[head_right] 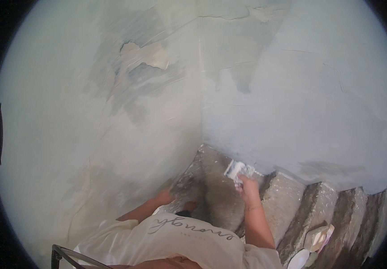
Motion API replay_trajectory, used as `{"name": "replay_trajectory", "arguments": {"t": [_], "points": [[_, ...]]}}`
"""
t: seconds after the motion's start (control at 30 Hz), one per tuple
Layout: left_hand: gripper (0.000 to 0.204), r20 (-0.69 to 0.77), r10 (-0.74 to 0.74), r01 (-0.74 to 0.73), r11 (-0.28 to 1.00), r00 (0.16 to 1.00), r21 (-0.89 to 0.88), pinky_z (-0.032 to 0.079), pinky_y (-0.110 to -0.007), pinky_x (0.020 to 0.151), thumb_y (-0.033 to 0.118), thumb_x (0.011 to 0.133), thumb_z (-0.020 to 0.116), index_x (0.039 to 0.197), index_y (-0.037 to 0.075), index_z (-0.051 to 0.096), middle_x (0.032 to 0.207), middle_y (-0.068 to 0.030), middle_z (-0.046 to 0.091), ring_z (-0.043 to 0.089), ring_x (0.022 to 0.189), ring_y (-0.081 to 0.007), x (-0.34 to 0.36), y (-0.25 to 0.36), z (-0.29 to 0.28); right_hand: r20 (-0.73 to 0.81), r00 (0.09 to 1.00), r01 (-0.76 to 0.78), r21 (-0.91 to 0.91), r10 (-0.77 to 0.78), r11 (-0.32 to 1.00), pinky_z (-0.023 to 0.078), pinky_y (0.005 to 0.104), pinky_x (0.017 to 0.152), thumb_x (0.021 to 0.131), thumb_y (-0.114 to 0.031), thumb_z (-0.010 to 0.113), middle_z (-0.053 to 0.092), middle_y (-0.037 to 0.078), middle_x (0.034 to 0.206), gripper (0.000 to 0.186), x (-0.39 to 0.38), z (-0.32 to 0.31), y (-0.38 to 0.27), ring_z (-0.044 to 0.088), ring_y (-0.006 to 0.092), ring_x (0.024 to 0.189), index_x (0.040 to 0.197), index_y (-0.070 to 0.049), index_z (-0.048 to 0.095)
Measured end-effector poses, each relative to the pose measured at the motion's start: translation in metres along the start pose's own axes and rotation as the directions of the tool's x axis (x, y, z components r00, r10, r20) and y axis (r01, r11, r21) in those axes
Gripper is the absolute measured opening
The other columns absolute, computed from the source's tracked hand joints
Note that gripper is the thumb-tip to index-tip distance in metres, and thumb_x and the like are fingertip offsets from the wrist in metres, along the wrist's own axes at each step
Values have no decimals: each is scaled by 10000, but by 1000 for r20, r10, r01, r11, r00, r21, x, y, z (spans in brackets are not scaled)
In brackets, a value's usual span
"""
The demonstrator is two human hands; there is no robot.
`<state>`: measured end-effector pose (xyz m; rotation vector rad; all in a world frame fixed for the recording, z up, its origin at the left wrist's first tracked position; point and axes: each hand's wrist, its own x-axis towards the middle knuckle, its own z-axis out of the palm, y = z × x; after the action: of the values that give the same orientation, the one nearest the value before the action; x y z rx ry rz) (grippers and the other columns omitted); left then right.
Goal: The person patches cracks in a wall with a spatula and applies primer or paint to the surface using a brush.
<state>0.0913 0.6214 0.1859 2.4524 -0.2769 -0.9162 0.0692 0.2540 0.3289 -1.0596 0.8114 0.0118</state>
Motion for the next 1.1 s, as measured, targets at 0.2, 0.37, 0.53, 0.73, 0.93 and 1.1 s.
{"name": "replay_trajectory", "arguments": {"t": [0.2,0.37,0.53,0.73,0.93,1.1], "points": [[720,-481,485,-517,853,731,73,250,-449,1122,230,871,619,1402,-94,256,1430,-317,305,301,1344,-431,27,173,-94,-200,979,-18,77,33,997,426,273,375,833,-76,650,618,48,676,87,-40,-82,27,553,163,484,899,-28,618],[699,-725,657,-719,603,204,344,233,-530,1097,198,863,631,1385,-106,280,1438,-318,279,278,1335,-473,34,290,-173,-344,938,78,120,-32,990,419,277,400,822,-84,636,619,55,744,140,-83,-138,38,559,165,532,949,-30,610],[703,-788,592,-686,504,-168,525,204,-568,1093,211,870,620,1383,-119,271,1447,-338,236,200,1345,-528,31,388,-241,-502,862,180,176,-69,968,415,289,371,841,-85,610,577,55,661,102,-130,-176,61,533,179,485,917,-17,597],[751,-792,523,-590,546,-315,594,94,-584,1118,338,915,526,1393,-158,227,1485,-333,172,73,1375,-547,47,465,-303,-625,780,174,229,8,958,418,310,393,825,-89,609,577,40,683,110,-184,-196,91,534,180,523,928,-52,600],[775,-787,562,-521,606,-254,601,42,-583,1126,395,924,480,1398,-163,225,1501,-331,135,37,1384,-542,76,489,-321,-673,738,214,299,46,930,417,318,397,816,-105,609,590,35,706,117,-215,-216,120,545,185,541,925,-65,602],[789,-786,572,-565,578,-234,589,18,-582,1127,407,918,485,1400,-161,224,1504,-329,130,33,1385,-539,92,495,-326,-695,716,203,305,72,930,420,328,398,813,-102,601,602,44,713,103,-223,-219,135,563,198,544,908,-64,606]]}}
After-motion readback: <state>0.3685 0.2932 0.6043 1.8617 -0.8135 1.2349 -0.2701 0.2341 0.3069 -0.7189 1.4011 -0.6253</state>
